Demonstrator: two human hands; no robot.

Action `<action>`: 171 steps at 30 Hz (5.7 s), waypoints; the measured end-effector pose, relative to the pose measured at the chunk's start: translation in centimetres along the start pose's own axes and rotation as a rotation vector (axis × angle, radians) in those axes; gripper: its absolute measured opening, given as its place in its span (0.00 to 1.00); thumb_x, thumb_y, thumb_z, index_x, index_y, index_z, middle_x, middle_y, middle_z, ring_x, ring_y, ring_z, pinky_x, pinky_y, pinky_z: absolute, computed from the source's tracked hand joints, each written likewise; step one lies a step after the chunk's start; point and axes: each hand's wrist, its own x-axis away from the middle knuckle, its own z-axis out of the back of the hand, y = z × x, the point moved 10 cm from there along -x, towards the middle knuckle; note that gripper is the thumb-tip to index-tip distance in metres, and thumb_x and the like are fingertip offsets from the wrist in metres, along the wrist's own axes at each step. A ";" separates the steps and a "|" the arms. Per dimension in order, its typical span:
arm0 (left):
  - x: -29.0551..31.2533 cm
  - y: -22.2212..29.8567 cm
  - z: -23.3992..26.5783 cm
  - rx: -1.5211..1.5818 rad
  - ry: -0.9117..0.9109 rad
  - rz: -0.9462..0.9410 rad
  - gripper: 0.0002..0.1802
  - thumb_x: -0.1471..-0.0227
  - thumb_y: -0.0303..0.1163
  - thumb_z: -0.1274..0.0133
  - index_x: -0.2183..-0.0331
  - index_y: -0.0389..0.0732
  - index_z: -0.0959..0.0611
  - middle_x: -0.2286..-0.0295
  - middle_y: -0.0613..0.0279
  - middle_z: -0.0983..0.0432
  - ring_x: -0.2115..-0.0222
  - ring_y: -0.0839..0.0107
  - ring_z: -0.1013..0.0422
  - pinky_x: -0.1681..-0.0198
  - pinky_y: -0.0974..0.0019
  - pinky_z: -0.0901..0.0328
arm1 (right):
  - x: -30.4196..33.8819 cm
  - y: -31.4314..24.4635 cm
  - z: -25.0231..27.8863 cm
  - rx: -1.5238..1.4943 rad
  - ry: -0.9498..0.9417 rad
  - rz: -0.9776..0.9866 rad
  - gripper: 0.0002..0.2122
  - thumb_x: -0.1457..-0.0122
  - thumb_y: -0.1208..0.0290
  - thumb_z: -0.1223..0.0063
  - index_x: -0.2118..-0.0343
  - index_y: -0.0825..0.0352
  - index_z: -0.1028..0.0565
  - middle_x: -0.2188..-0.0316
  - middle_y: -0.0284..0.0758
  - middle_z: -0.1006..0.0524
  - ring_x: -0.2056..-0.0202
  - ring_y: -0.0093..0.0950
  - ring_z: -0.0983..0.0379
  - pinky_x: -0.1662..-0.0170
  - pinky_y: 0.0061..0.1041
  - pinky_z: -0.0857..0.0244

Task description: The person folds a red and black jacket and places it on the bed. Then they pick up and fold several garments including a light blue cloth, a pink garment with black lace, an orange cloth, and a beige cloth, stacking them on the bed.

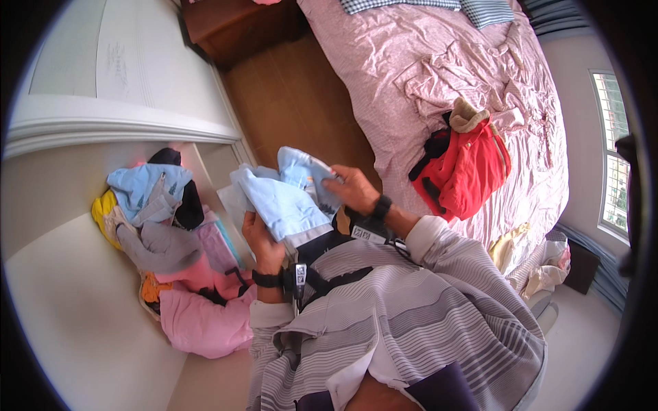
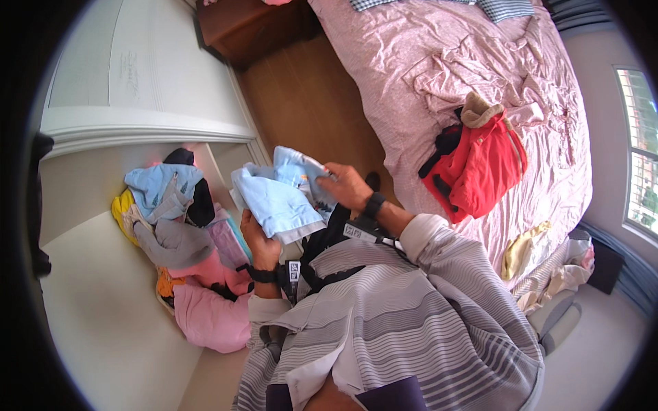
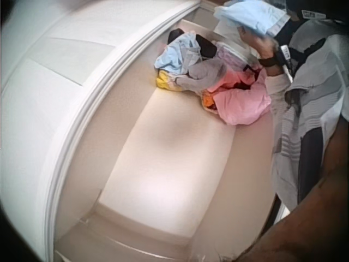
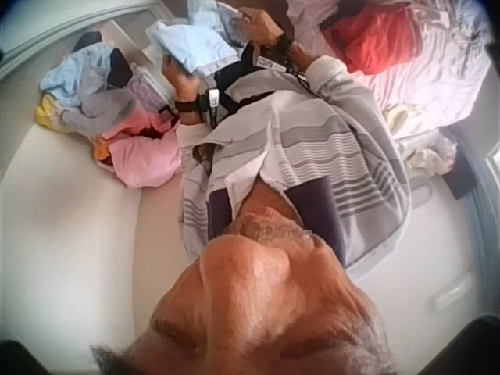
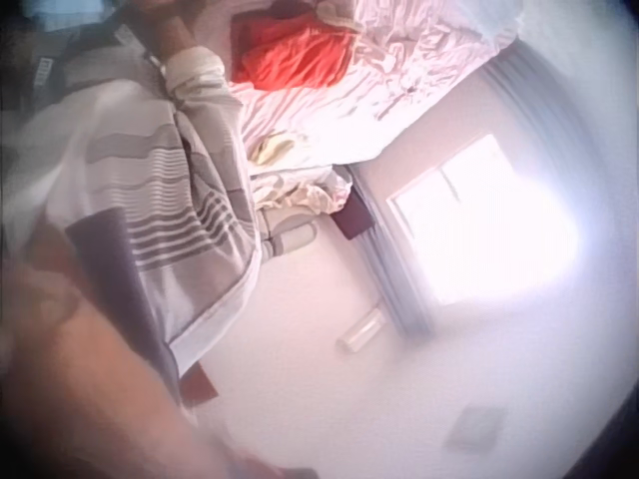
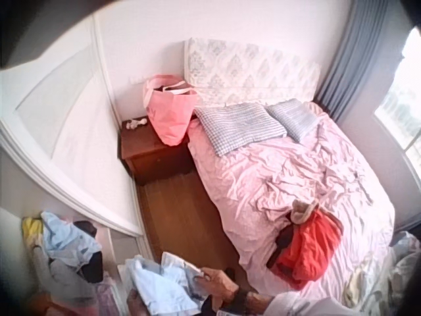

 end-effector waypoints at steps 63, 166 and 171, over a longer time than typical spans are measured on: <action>-6.0 12.0 -47.4 -0.435 -0.585 -0.573 0.13 0.38 0.29 0.48 0.53 0.35 0.23 0.61 0.60 0.23 0.61 0.71 0.27 0.54 0.65 0.32 | 12.2 -21.6 47.1 0.154 0.805 0.654 0.13 0.35 0.67 0.47 0.52 0.68 0.24 0.71 0.29 0.22 0.72 0.16 0.30 0.70 0.17 0.35; -15.9 24.4 19.9 -2.149 0.407 -0.799 0.16 0.50 0.27 0.49 0.57 0.42 0.21 0.65 0.60 0.30 0.59 0.59 0.33 0.54 0.48 0.43 | -13.6 6.9 -14.9 0.463 -0.402 -0.241 0.13 0.39 0.66 0.45 0.58 0.71 0.22 0.71 0.38 0.18 0.70 0.24 0.19 0.68 0.23 0.25; -14.8 24.6 20.0 -1.872 0.075 -1.141 0.30 0.62 0.24 0.40 0.52 0.35 0.26 0.52 0.45 0.30 0.48 0.46 0.36 0.41 0.47 0.44 | -14.7 7.7 -17.1 0.554 -0.429 -0.220 0.13 0.38 0.64 0.45 0.58 0.69 0.22 0.69 0.37 0.18 0.69 0.21 0.20 0.67 0.21 0.25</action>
